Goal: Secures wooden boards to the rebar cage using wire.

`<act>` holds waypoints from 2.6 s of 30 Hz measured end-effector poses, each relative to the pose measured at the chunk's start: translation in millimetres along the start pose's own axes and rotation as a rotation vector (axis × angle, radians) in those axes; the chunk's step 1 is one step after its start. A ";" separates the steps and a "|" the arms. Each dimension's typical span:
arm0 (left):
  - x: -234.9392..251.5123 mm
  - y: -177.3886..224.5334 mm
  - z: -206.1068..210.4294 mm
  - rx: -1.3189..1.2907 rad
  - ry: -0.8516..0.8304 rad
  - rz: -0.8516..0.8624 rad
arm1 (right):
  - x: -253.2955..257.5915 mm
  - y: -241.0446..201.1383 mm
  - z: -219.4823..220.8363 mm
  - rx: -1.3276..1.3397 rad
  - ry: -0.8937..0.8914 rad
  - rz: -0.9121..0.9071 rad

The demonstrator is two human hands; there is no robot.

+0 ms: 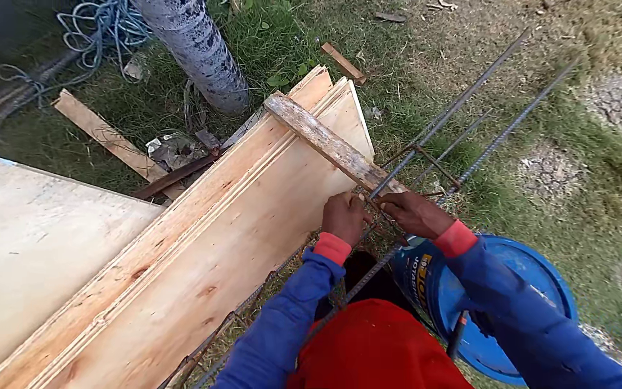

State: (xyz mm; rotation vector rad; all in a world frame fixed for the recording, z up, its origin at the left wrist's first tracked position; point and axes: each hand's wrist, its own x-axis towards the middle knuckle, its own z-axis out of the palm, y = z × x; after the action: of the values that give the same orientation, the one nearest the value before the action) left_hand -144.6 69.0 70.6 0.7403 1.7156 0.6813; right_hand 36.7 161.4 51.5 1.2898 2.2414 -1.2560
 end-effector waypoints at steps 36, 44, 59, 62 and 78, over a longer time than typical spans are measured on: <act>-10.9 -55.1 -3.9 0.507 0.270 0.328 | 10.6 -63.5 -11.5 -0.790 -0.101 -0.021; 90.5 -85.7 -10.9 -0.516 -0.741 -0.269 | -0.9 -72.2 10.7 -0.818 -0.025 0.069; 87.2 -65.1 -23.0 -0.759 -0.299 -0.465 | -2.6 -38.5 48.6 -0.668 0.279 0.057; 87.4 -57.2 -21.6 -0.747 -0.227 -0.403 | -2.6 -35.2 47.9 -0.602 0.269 0.073; 56.0 -53.0 -10.2 -0.644 -0.051 -0.495 | -4.3 -41.8 54.6 -0.594 0.373 0.123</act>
State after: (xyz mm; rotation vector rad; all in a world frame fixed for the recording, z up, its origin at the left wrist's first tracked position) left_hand -173.6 77.1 -1.2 -0.1146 1.4246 0.7870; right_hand -4.2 106.4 44.8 1.4563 2.4509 -0.2658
